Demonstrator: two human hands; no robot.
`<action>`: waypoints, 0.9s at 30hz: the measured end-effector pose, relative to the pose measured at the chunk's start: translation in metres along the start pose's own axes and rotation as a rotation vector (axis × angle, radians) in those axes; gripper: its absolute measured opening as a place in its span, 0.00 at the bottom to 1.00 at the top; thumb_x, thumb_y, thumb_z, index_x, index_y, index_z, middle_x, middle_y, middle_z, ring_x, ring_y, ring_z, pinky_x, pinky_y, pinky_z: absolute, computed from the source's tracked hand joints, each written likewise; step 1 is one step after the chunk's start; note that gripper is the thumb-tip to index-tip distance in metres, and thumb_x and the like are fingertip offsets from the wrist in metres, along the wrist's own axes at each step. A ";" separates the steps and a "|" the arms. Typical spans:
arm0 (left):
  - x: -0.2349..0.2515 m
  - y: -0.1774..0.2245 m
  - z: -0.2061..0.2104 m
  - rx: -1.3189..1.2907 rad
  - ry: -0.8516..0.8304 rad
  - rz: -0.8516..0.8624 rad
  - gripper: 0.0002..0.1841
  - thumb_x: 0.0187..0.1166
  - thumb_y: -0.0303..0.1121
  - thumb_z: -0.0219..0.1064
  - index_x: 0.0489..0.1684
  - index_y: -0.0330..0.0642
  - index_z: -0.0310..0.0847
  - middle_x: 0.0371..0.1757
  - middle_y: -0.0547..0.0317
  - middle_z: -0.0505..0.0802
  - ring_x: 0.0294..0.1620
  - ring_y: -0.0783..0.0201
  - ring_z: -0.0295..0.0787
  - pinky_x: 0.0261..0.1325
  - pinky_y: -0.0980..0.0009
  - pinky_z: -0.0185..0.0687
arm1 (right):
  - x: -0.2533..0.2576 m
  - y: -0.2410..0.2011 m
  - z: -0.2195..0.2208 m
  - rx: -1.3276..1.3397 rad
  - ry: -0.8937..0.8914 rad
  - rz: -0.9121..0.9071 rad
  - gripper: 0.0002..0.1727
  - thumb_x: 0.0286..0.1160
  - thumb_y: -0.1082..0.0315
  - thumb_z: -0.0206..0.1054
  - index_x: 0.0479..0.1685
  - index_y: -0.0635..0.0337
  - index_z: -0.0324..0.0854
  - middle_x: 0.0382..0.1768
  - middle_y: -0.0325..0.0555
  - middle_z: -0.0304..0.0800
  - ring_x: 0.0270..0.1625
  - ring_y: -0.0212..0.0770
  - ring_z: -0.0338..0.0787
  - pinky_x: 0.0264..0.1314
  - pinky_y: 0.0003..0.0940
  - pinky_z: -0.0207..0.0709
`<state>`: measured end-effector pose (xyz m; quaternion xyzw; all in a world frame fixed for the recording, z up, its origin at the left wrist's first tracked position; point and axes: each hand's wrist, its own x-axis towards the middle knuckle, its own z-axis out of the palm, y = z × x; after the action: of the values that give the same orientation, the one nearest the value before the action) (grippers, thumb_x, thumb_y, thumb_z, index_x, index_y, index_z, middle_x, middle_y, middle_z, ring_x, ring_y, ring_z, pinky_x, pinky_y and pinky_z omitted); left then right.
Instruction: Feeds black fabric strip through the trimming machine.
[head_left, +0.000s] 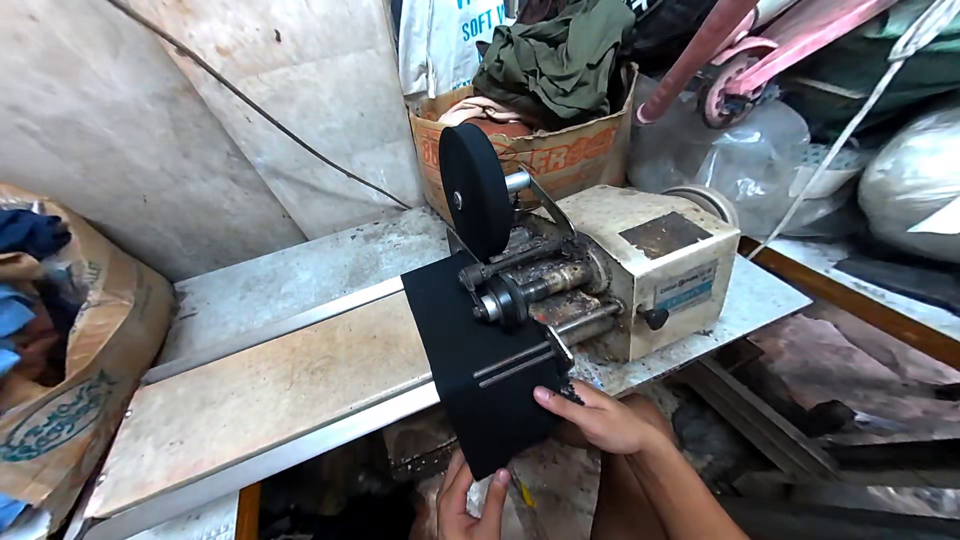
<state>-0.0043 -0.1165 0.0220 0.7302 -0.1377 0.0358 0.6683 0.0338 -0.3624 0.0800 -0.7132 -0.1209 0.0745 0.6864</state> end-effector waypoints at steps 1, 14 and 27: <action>-0.001 -0.001 0.000 -0.004 0.001 0.003 0.09 0.76 0.33 0.74 0.47 0.41 0.93 0.59 0.57 0.93 0.64 0.66 0.88 0.71 0.67 0.85 | 0.000 0.001 0.000 0.010 0.000 0.001 0.22 0.91 0.51 0.53 0.59 0.57 0.85 0.52 0.32 0.94 0.59 0.23 0.90 0.69 0.29 0.83; 0.005 0.015 0.007 0.076 -0.085 0.055 0.14 0.76 0.33 0.75 0.45 0.26 0.90 0.61 0.42 0.91 0.67 0.57 0.87 0.73 0.61 0.82 | -0.008 -0.004 0.015 0.011 0.192 -0.007 0.15 0.88 0.55 0.59 0.65 0.47 0.78 0.53 0.14 0.92 0.58 0.13 0.87 0.70 0.21 0.81; 0.008 0.010 0.010 0.062 -0.097 0.068 0.14 0.77 0.32 0.73 0.46 0.25 0.89 0.59 0.42 0.91 0.64 0.58 0.87 0.71 0.62 0.82 | -0.004 -0.001 0.006 0.075 0.117 -0.031 0.12 0.89 0.58 0.57 0.62 0.41 0.79 0.54 0.13 0.91 0.60 0.14 0.86 0.72 0.21 0.78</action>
<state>-0.0002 -0.1278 0.0328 0.7465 -0.1933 0.0273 0.6361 0.0283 -0.3577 0.0805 -0.6882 -0.0889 0.0266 0.7195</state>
